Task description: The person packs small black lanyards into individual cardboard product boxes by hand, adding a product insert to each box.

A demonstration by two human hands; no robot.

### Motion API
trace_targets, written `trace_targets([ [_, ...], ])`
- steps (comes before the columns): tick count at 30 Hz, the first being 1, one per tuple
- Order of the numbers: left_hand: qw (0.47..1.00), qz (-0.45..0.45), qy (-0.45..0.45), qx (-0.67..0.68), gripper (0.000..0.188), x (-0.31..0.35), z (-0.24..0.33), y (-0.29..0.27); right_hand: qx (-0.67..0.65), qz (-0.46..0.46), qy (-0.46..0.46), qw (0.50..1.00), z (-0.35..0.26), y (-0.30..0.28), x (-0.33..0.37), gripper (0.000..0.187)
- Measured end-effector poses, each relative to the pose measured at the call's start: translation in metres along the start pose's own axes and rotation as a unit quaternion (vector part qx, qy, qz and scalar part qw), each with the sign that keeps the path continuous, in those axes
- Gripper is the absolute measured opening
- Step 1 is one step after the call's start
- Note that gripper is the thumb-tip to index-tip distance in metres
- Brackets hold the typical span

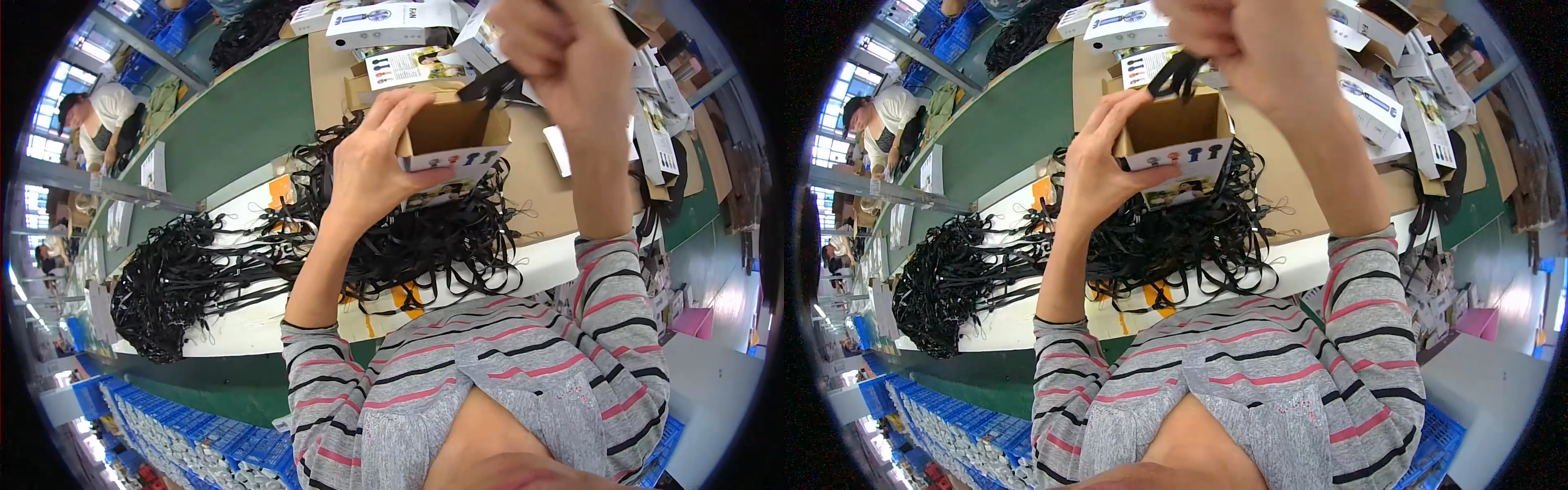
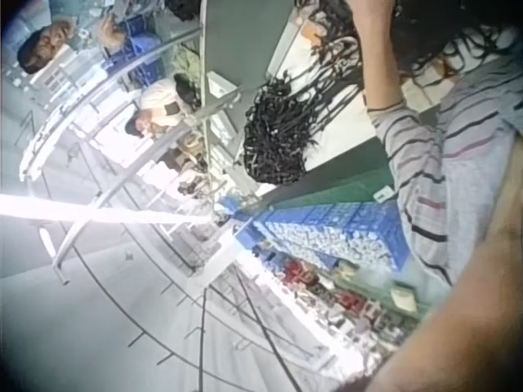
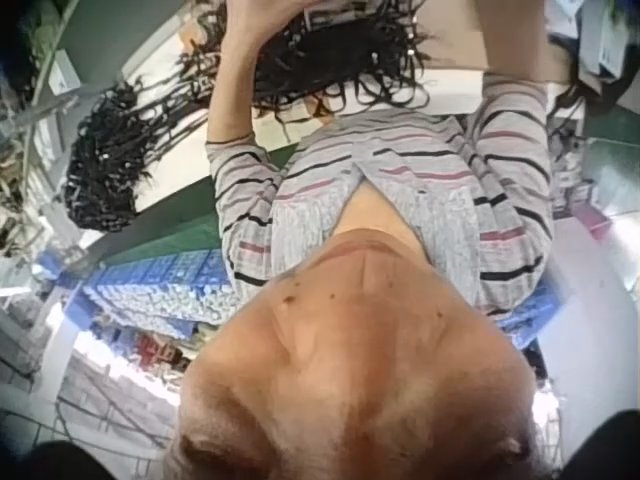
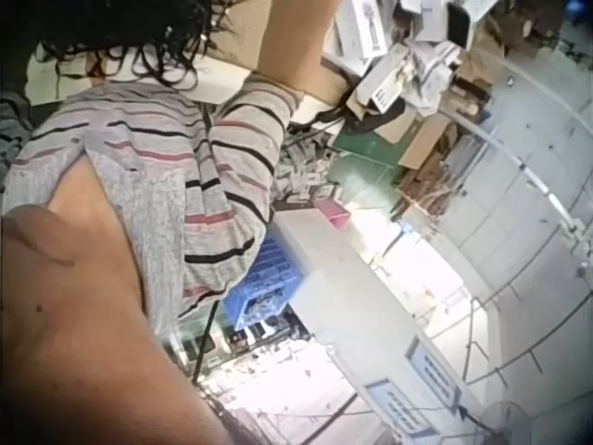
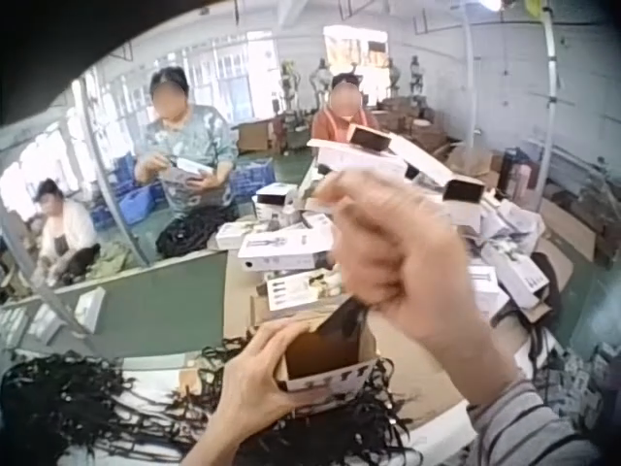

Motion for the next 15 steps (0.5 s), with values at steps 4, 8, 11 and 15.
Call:
trace_targets([
  [4,1.000,-0.002,-0.003,0.031,0.071,0.001,-0.002,0.002,0.428,0.120,0.216,0.870,0.043,-0.007,0.030,0.020],
  [8,0.997,-0.030,-0.034,0.060,0.074,0.004,-0.003,0.010,0.542,0.062,0.169,0.821,0.040,0.000,0.040,0.023],
  [11,0.983,0.071,-0.100,0.135,0.096,0.016,-0.023,0.014,0.533,0.056,0.213,0.817,0.042,-0.001,0.043,0.021],
  [15,0.931,-0.137,-0.256,0.219,0.072,0.055,-0.065,0.080,0.497,0.069,0.288,0.816,0.059,-0.029,0.050,0.019],
])
Point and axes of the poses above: each hand's wrist, its own x-axis away from the middle knuckle, its own y-axis out of the palm, z = x × y, the point moved 6 cm from there along -x, towards the middle knuckle, and after that the axes turned 3 degrees about -z, right-handed, at the moved point
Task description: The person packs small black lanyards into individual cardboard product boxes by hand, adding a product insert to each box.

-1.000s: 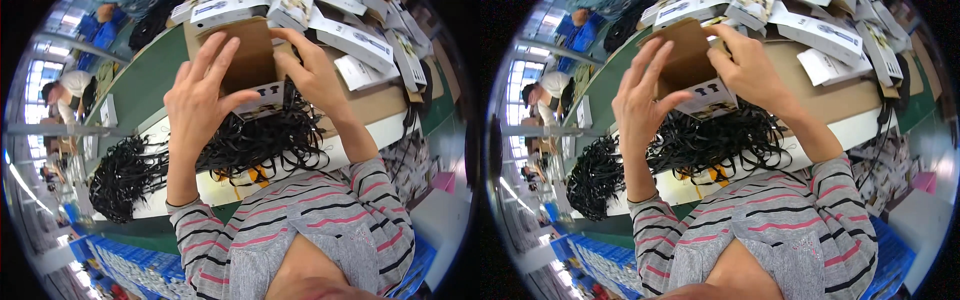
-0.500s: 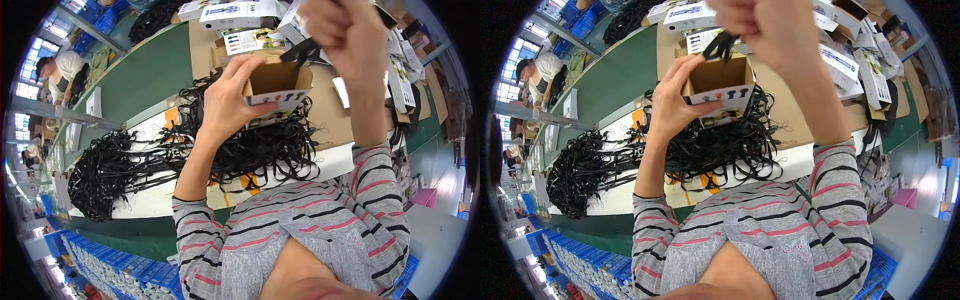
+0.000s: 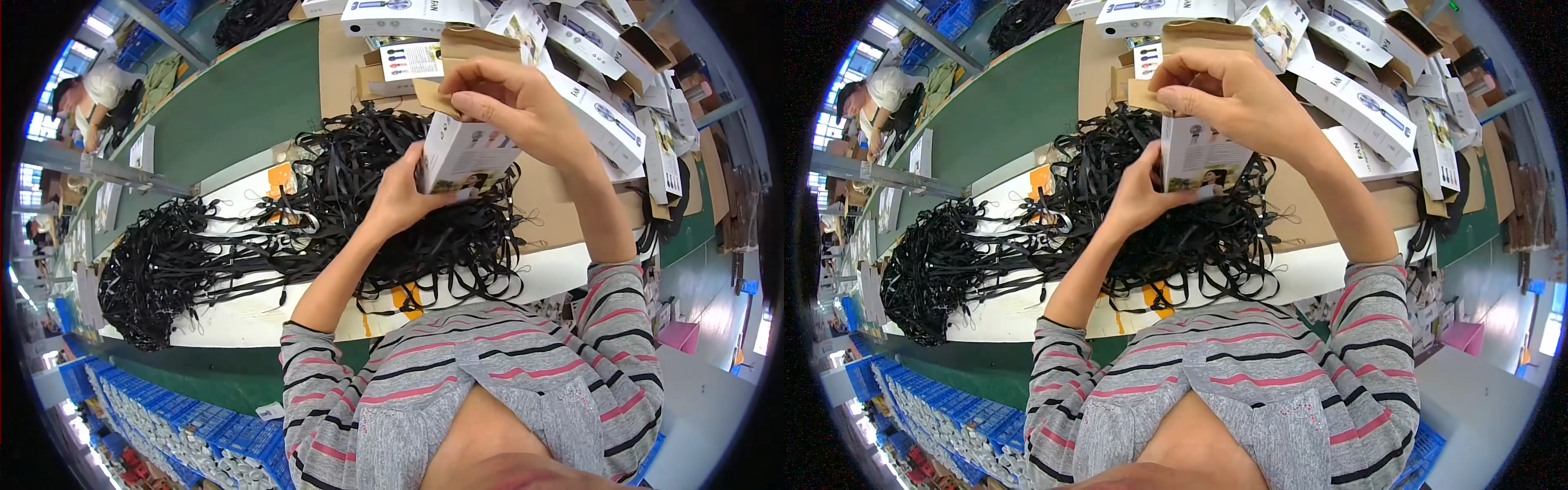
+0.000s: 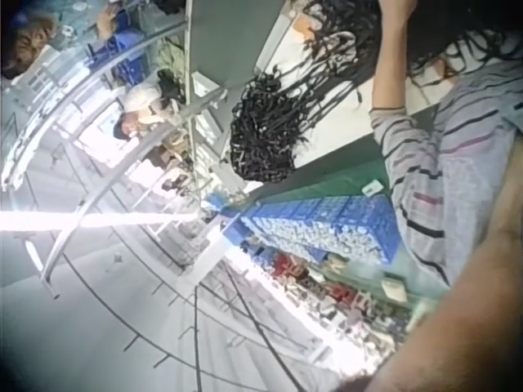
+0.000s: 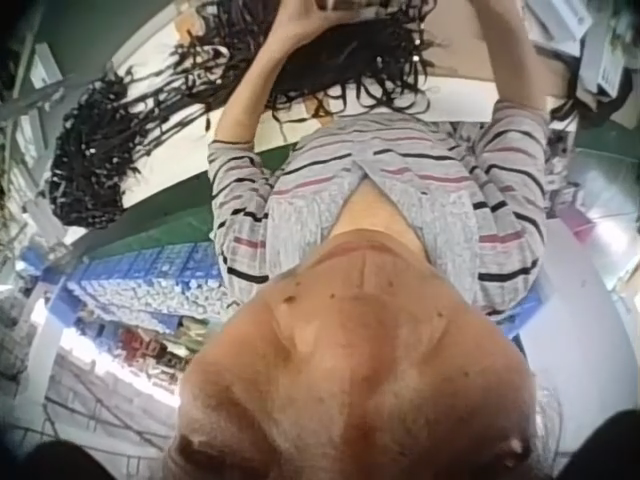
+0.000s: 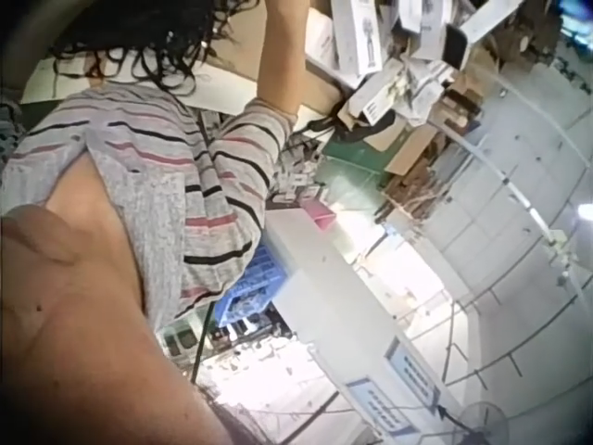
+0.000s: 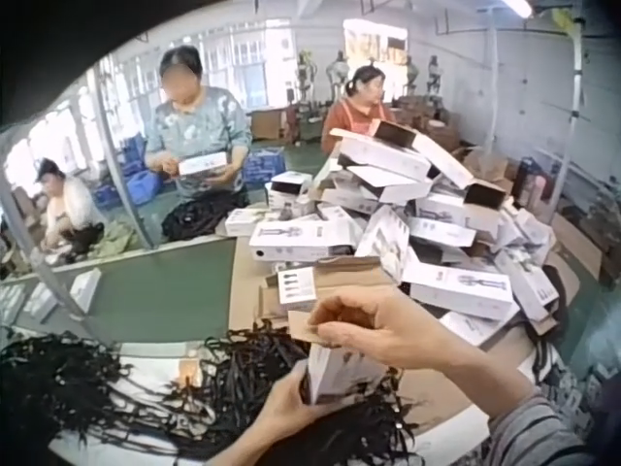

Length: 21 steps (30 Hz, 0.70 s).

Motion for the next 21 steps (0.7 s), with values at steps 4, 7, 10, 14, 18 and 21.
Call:
trace_targets([
  [4,0.986,0.089,0.066,0.123,0.066,-0.001,-0.013,-0.039,-0.045,0.163,-0.124,0.978,-0.017,-0.010,0.000,0.016],
  [7,0.949,0.208,0.021,0.237,0.065,-0.005,-0.030,-0.103,-0.035,0.216,-0.173,0.960,-0.015,-0.029,0.000,0.014],
  [10,0.918,0.281,0.036,0.277,0.060,0.001,-0.062,-0.157,0.002,0.162,-0.027,0.986,0.024,-0.026,-0.010,0.016],
  [14,0.916,0.291,0.022,0.276,0.044,0.013,-0.077,-0.175,0.106,0.081,0.065,0.989,0.108,-0.007,-0.014,0.013],
  [18,0.895,0.314,-0.010,0.315,0.033,0.016,-0.105,-0.193,0.178,0.014,0.047,0.983,0.137,0.019,-0.019,0.020],
  [21,0.882,0.335,-0.039,0.330,0.034,-0.009,-0.126,-0.217,0.277,-0.003,0.053,0.959,0.153,0.015,-0.016,0.017],
])
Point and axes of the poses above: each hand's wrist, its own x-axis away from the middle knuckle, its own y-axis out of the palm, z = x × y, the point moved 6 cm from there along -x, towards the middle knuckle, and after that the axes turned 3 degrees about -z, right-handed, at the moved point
